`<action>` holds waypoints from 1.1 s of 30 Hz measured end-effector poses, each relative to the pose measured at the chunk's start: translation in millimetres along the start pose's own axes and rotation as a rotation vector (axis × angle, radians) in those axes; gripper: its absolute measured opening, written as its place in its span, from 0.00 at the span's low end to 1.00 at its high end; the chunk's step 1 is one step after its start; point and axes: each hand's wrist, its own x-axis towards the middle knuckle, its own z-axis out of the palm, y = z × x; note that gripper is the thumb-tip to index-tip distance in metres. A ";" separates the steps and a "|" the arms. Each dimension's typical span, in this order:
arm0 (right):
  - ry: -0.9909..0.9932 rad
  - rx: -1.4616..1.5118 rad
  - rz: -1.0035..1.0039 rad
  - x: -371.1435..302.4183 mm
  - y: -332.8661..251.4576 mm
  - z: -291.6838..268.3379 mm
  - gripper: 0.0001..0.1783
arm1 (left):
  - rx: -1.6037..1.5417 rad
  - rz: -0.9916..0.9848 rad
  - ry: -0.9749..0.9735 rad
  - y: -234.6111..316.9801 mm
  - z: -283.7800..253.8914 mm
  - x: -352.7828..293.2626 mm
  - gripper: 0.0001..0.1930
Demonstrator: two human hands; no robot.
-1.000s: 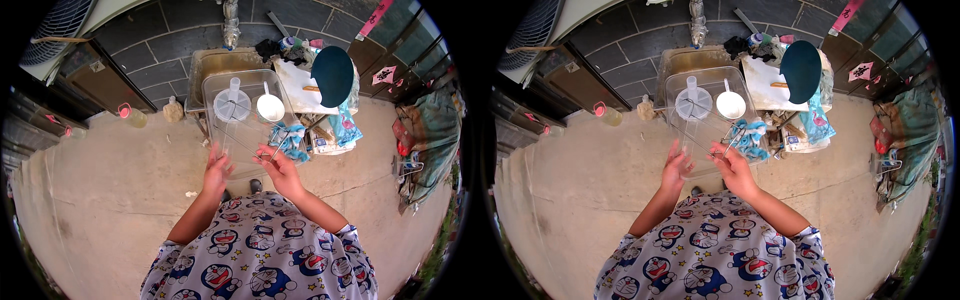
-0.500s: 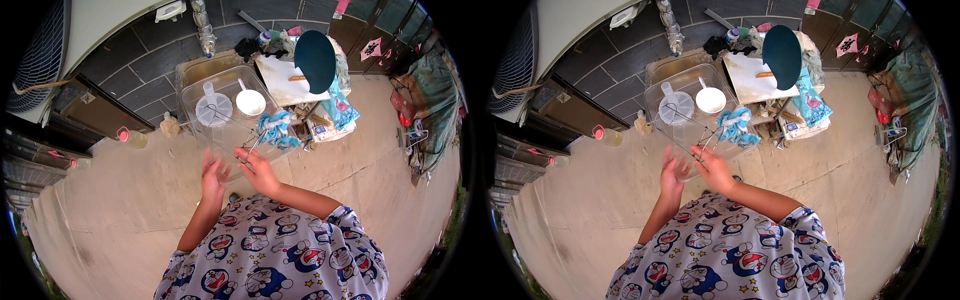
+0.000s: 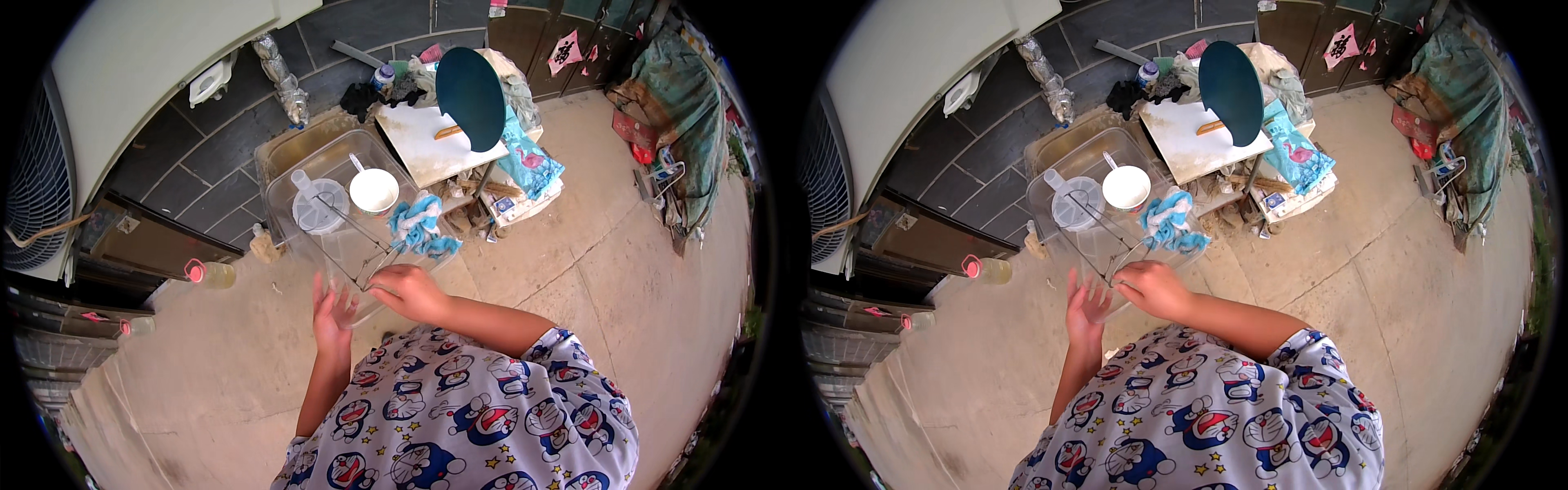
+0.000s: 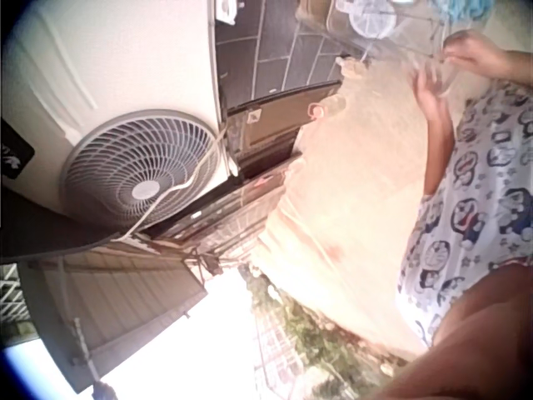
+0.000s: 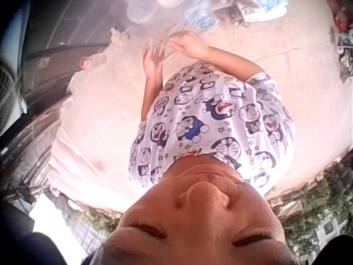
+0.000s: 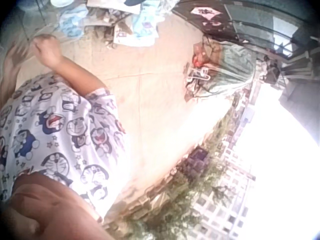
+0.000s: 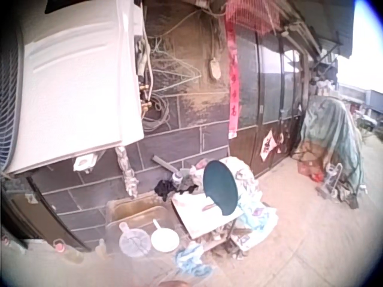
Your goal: The person washes a plastic container and several machine components with a cloth at an outdoor sink, carries the items into a small shop, and wipes down a snow ice machine.
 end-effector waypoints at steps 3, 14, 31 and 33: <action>0.123 -0.179 -0.022 1.4 5.8 -30.8 0.08 | 0.044 -0.016 -0.024 4.2 -8.2 2.6 0.33; -0.442 -1.030 -0.051 44.0 52.5 -48.4 0.20 | 0.032 -0.007 -0.079 14.2 -11.5 -4.7 0.32; -0.355 -0.325 -0.129 75.0 52.1 -93.8 0.21 | -0.094 0.039 -0.003 1.0 -13.8 3.7 0.35; -0.313 -0.236 -0.136 73.8 56.1 -101.1 0.21 | -0.091 0.040 0.015 1.1 -13.5 3.6 0.35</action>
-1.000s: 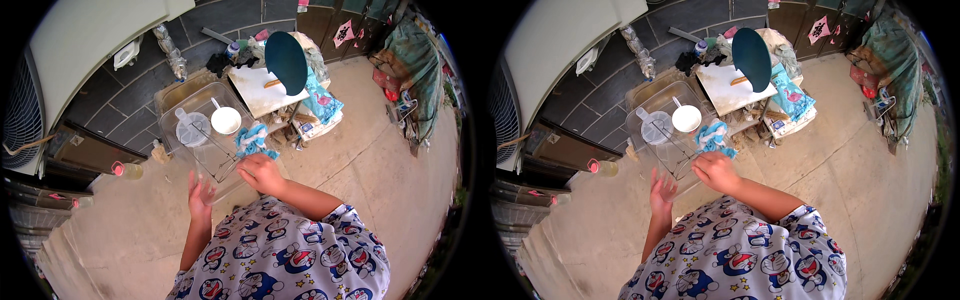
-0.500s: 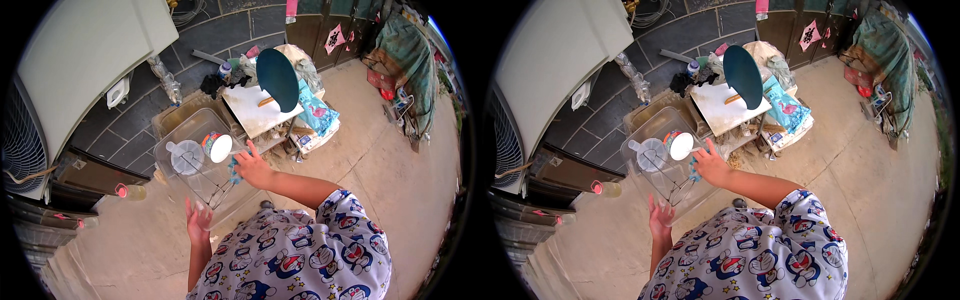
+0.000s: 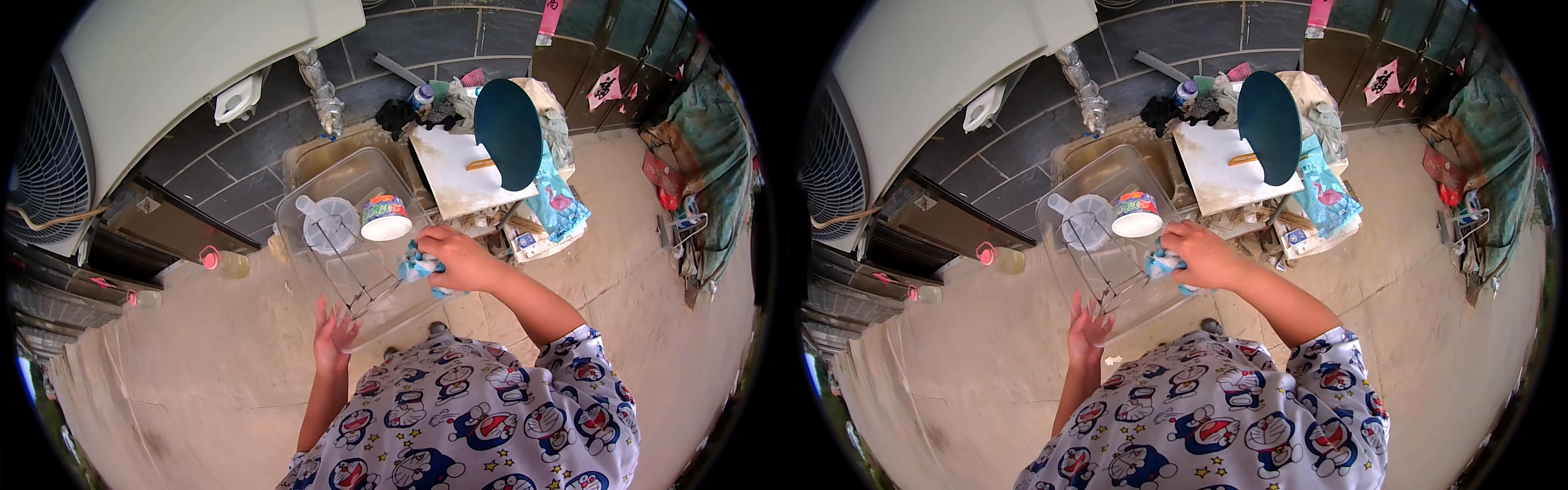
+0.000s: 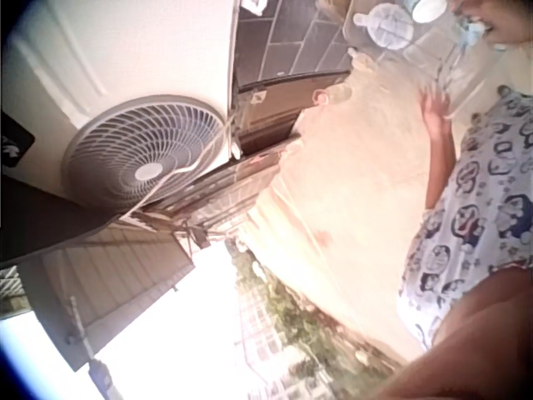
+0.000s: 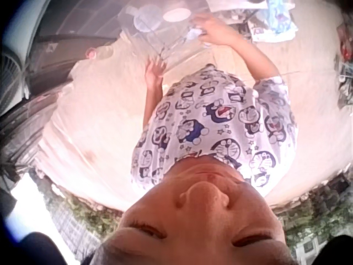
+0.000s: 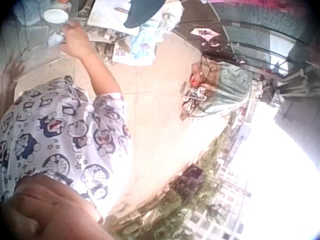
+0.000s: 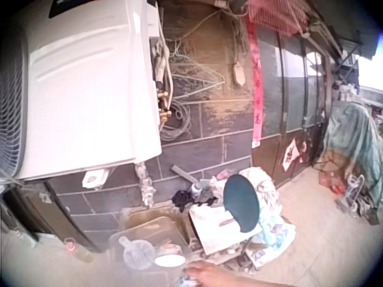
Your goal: The person washes a plastic container and several machine components with a cloth at an outdoor sink, carries the items into a small shop, and wipes down a snow ice machine.
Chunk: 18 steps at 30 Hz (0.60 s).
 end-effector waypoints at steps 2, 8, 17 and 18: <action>-0.020 0.132 0.068 -0.4 1.8 -9.5 0.22 | 0.000 0.000 -0.001 0.6 -0.5 1.1 0.36; -0.138 0.705 0.324 -0.7 18.5 -18.2 0.27 | -0.001 -0.014 0.030 0.9 2.4 -1.0 0.37; 0.678 1.305 0.591 -55.7 69.6 -64.5 0.28 | 0.041 0.007 0.033 0.1 0.0 -3.0 0.36; 0.682 1.337 0.503 -63.5 74.2 -79.8 0.30 | 0.042 0.010 0.027 0.0 -0.5 -3.5 0.36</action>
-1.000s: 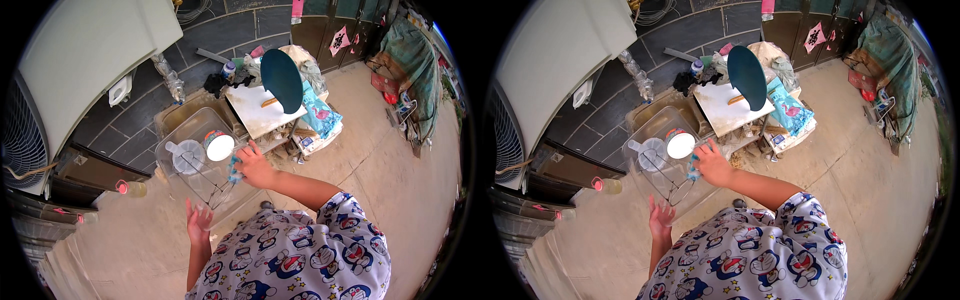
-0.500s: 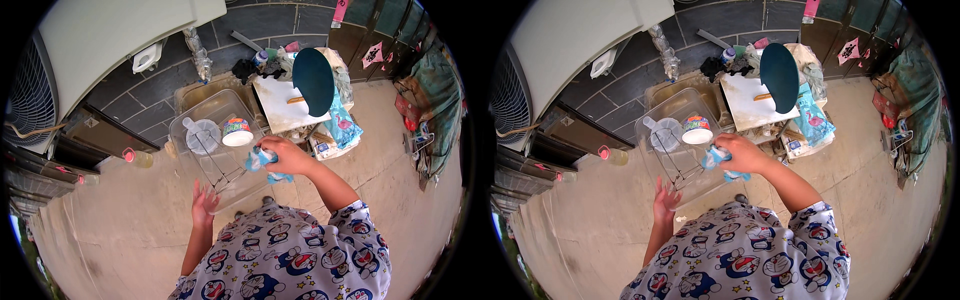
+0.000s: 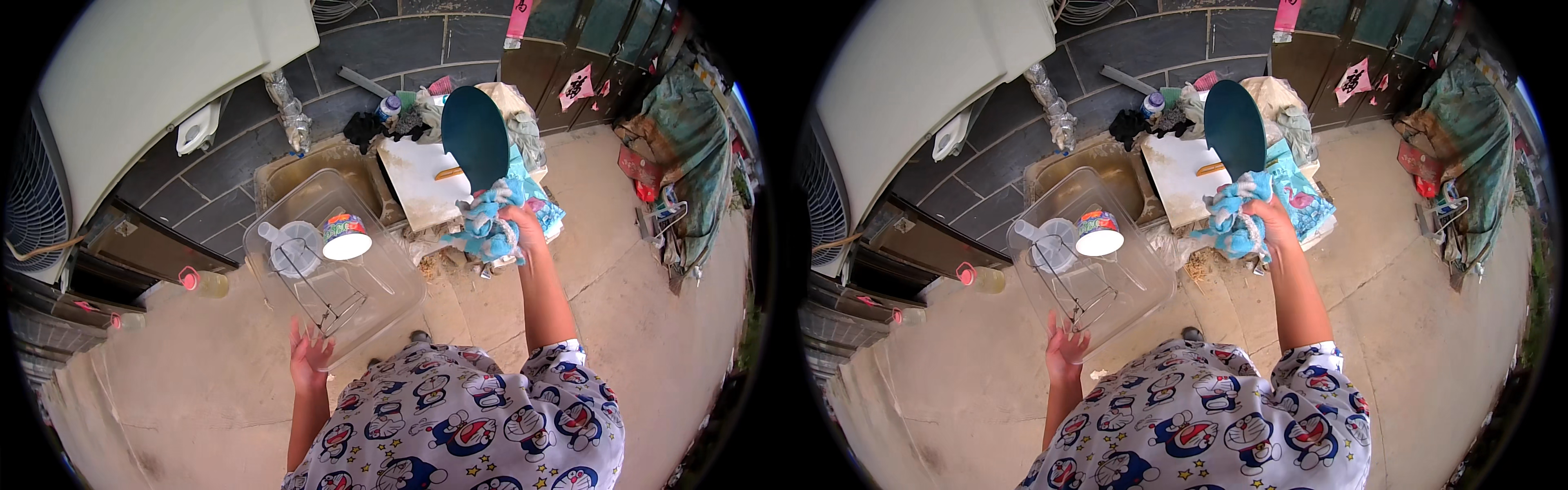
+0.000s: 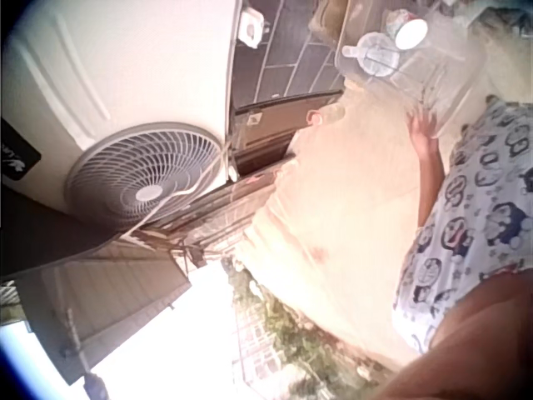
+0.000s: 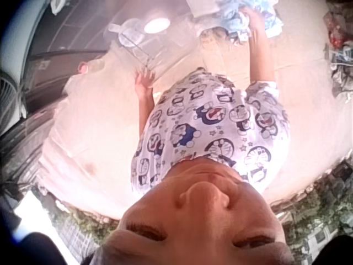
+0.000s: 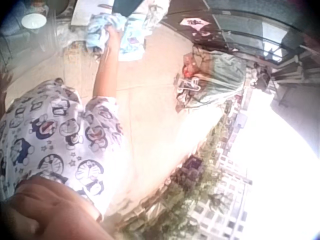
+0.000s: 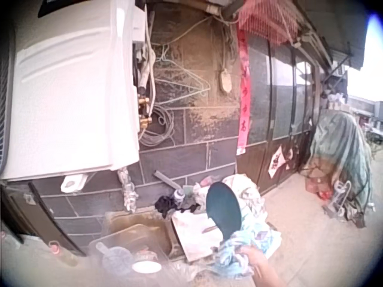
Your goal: The person washes a plastic container and several machine components with a cloth at an outdoor sink, carries the items into a small shop, and wipes down a snow ice machine.
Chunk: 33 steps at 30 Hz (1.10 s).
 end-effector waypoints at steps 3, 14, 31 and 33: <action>-0.072 -0.199 -0.082 9.4 -43.1 -27.7 0.37 | 0.015 0.023 -0.001 3.4 0.3 -3.3 0.37; 0.277 -1.665 0.202 122.5 -43.0 -74.0 0.41 | 0.000 0.082 0.152 2.9 8.6 -38.7 0.36; 1.195 0.229 -0.249 -350.2 1.2 -239.5 0.17 | 0.212 -0.135 -0.217 36.7 -16.1 7.3 0.31; 1.909 -0.467 0.061 -494.3 60.9 -256.0 0.19 | 0.245 -0.206 -0.310 30.1 -8.3 21.8 0.31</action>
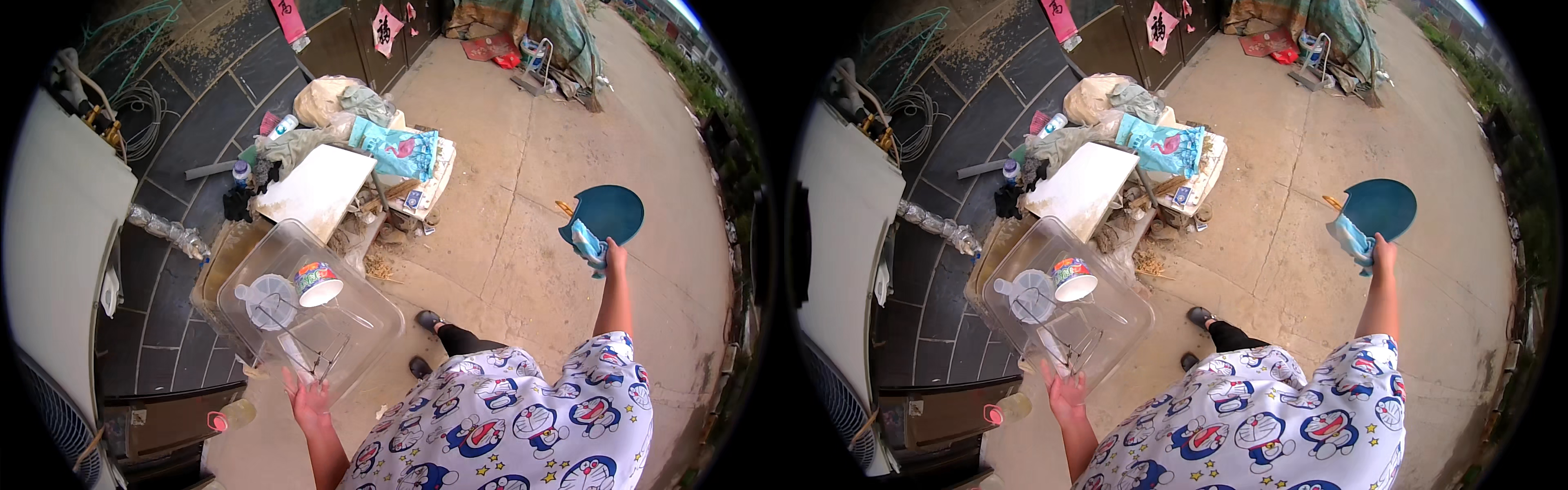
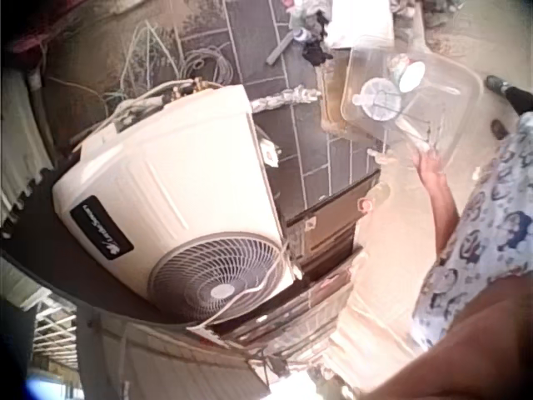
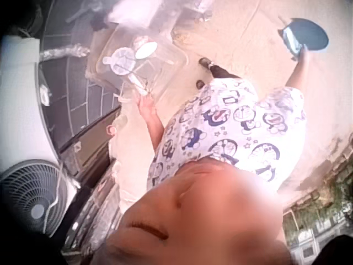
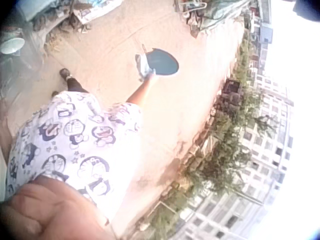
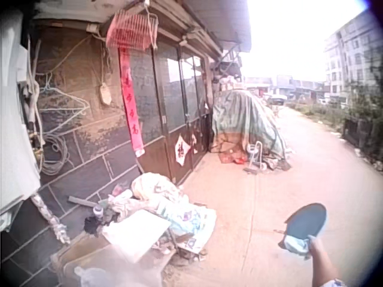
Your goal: The person washes a plastic container and several machine components with a cloth at an outdoor sink, carries the items into a small shop, and wipes down a snow ice machine.
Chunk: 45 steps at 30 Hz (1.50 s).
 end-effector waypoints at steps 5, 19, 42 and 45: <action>0.764 -0.172 0.629 -120.4 239.3 -320.4 0.23 | 0.112 -0.144 -0.239 -38.5 72.4 41.6 0.30; 1.047 0.846 1.199 -222.8 417.6 -426.8 0.20 | 0.237 -0.565 -0.541 -334.1 452.0 27.4 0.26; 1.032 1.107 0.896 595.7 236.6 -432.7 0.22 | 0.372 -0.870 -0.892 -975.3 1247.4 -24.5 0.31; 1.000 1.111 0.938 721.4 213.3 -421.7 0.21 | 0.342 -0.885 -0.906 -1054.8 1344.3 -17.4 0.31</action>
